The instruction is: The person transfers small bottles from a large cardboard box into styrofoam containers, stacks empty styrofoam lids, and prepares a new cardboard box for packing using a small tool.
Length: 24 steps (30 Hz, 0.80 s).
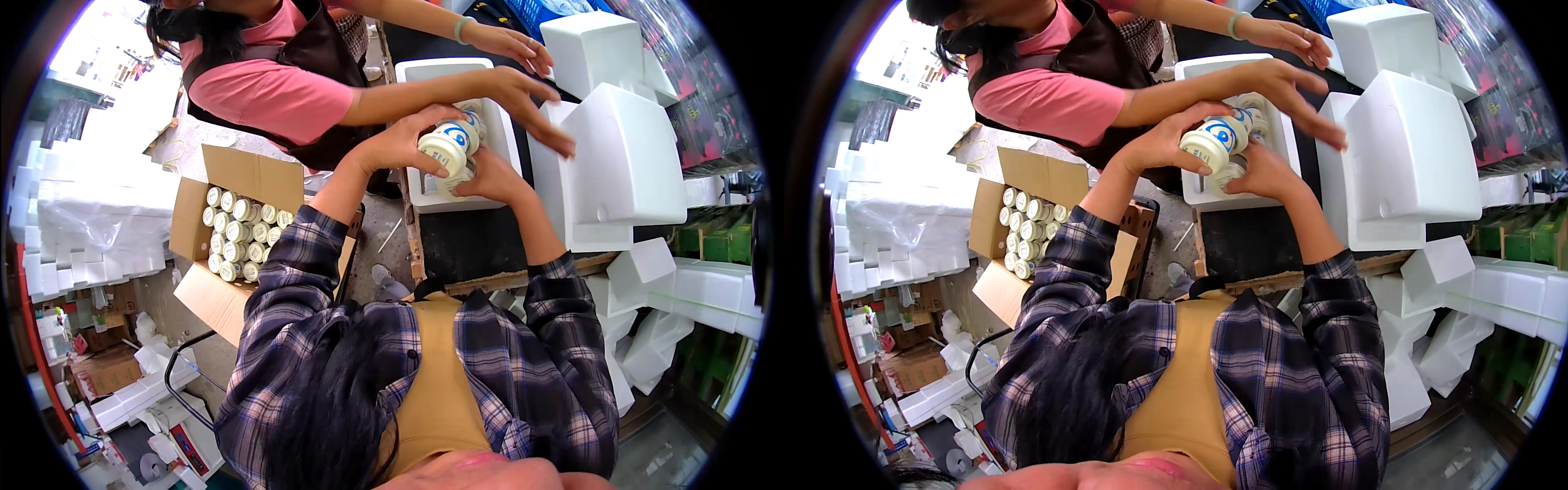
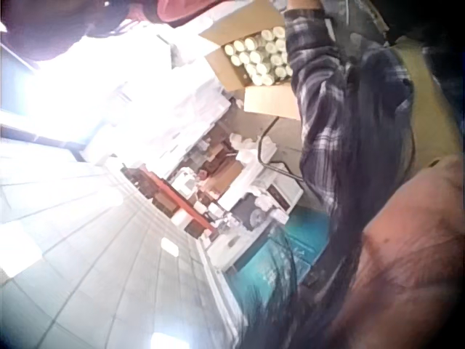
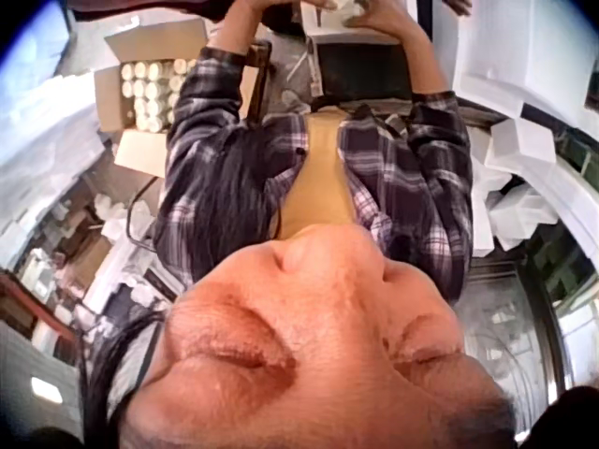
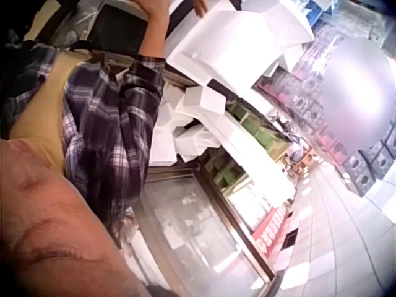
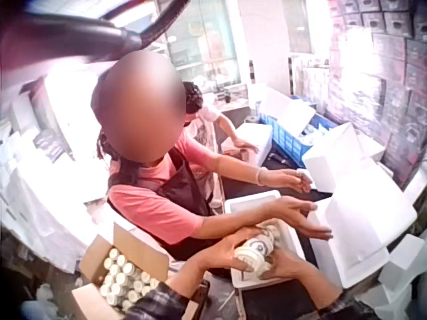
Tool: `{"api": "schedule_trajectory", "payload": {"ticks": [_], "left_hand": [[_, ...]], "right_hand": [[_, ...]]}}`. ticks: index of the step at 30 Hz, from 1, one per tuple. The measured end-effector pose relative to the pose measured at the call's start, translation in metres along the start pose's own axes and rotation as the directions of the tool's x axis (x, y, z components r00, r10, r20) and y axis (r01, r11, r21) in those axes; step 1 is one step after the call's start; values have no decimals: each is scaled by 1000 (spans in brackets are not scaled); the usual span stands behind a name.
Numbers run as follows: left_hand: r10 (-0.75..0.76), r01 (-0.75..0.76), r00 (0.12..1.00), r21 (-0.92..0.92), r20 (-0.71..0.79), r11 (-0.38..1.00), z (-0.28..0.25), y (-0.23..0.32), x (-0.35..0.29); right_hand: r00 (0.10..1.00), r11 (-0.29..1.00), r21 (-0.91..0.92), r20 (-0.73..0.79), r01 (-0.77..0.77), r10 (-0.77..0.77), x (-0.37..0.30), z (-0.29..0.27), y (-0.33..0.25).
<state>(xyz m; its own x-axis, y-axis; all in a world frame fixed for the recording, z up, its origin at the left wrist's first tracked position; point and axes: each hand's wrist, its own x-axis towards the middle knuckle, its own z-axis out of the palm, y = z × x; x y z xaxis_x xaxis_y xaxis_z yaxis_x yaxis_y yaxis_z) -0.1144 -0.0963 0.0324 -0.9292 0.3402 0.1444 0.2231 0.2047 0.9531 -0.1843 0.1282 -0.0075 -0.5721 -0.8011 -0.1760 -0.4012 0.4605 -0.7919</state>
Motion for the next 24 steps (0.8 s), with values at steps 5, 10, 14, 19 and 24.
{"api": "schedule_trajectory", "payload": {"ticks": [5, 10, 14, 19, 24], "left_hand": [[-23, 34, 998, 199, -57, 979, 9, 15, 16], [-111, 157, 949, 136, -294, 978, 6, -28, 16], [37, 160, 973, 779, -228, 606, -10, -65, 32], [7, 110, 989, 756, -150, 646, 0, -102, 78], [104, 75, 987, 919, -125, 388, -9, -172, 76]], "right_hand": [[999, 987, -161, -34, -12, 7, -2, -12, -4], [969, 911, -375, -103, 173, -226, 5, 9, 22], [987, 886, -437, 86, 158, -134, 9, 14, 7], [958, 841, -507, -90, 190, -271, -4, 35, 30], [982, 859, -503, -94, 93, -162, 1, 56, -1]]}}
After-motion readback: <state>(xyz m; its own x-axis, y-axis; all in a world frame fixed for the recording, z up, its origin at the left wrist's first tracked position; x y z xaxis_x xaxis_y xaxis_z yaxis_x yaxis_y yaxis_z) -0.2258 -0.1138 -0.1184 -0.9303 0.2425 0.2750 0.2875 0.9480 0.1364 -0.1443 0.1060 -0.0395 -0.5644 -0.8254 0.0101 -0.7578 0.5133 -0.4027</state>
